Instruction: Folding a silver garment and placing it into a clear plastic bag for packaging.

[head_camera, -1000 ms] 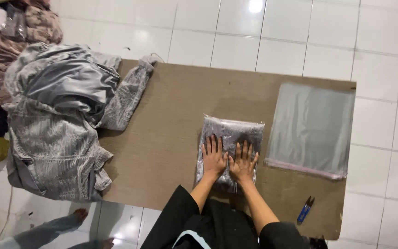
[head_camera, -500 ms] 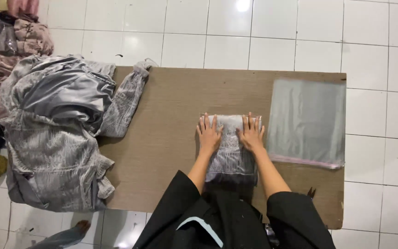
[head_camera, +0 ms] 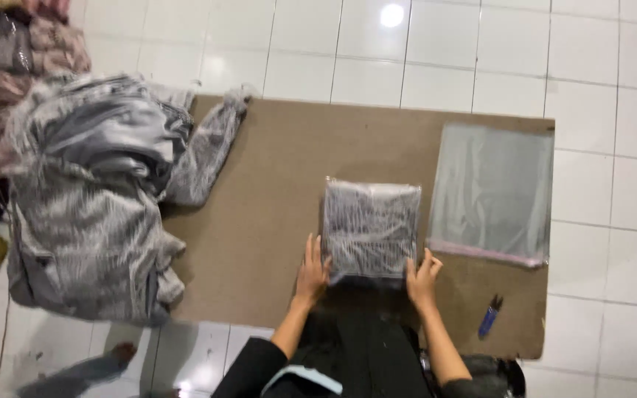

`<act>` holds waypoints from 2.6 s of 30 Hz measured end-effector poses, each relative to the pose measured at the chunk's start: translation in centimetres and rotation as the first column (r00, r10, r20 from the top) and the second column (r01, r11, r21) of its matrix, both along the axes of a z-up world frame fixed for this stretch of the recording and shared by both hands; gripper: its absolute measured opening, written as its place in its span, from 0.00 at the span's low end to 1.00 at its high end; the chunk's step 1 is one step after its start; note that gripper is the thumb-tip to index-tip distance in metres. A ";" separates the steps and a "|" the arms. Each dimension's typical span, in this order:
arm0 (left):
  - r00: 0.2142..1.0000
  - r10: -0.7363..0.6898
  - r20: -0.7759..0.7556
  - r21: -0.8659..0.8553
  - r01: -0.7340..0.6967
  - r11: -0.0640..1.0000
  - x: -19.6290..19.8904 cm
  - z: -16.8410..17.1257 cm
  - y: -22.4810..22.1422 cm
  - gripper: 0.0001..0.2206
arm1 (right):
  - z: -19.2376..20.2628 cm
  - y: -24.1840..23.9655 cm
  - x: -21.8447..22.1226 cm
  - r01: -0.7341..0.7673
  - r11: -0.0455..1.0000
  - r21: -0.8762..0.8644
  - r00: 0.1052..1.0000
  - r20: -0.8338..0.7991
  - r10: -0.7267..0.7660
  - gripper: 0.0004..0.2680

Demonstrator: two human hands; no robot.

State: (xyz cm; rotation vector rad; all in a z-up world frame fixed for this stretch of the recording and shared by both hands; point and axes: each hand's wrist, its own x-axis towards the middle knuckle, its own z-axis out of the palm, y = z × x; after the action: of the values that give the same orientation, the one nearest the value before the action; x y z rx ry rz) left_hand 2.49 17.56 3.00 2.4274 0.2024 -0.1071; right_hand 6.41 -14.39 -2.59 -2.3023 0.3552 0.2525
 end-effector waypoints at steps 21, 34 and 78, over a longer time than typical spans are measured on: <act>0.628 0.445 -0.638 -0.386 -0.761 0.521 -2.4 -8.6 6.0 0.26 | 13.3 9.3 1.0 -0.193 0.970 0.149 0.978 0.108 0.178 0.08; 0.795 0.250 -0.553 -0.418 -0.524 0.742 -4.4 -3.1 3.5 0.32 | 2.1 1.7 0.0 -0.095 0.994 0.051 0.970 -0.220 0.104 0.12; 0.869 0.272 -0.414 -0.483 -0.463 0.743 -2.1 -4.8 7.7 0.21 | 5.7 7.2 1.9 -0.197 0.970 0.145 0.933 -0.277 0.231 0.09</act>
State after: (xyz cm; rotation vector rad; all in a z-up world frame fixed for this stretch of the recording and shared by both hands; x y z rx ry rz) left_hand 0.37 25.22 -1.79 1.7106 0.7018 -0.3309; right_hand 8.31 -7.22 3.16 -2.1901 0.2276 0.7106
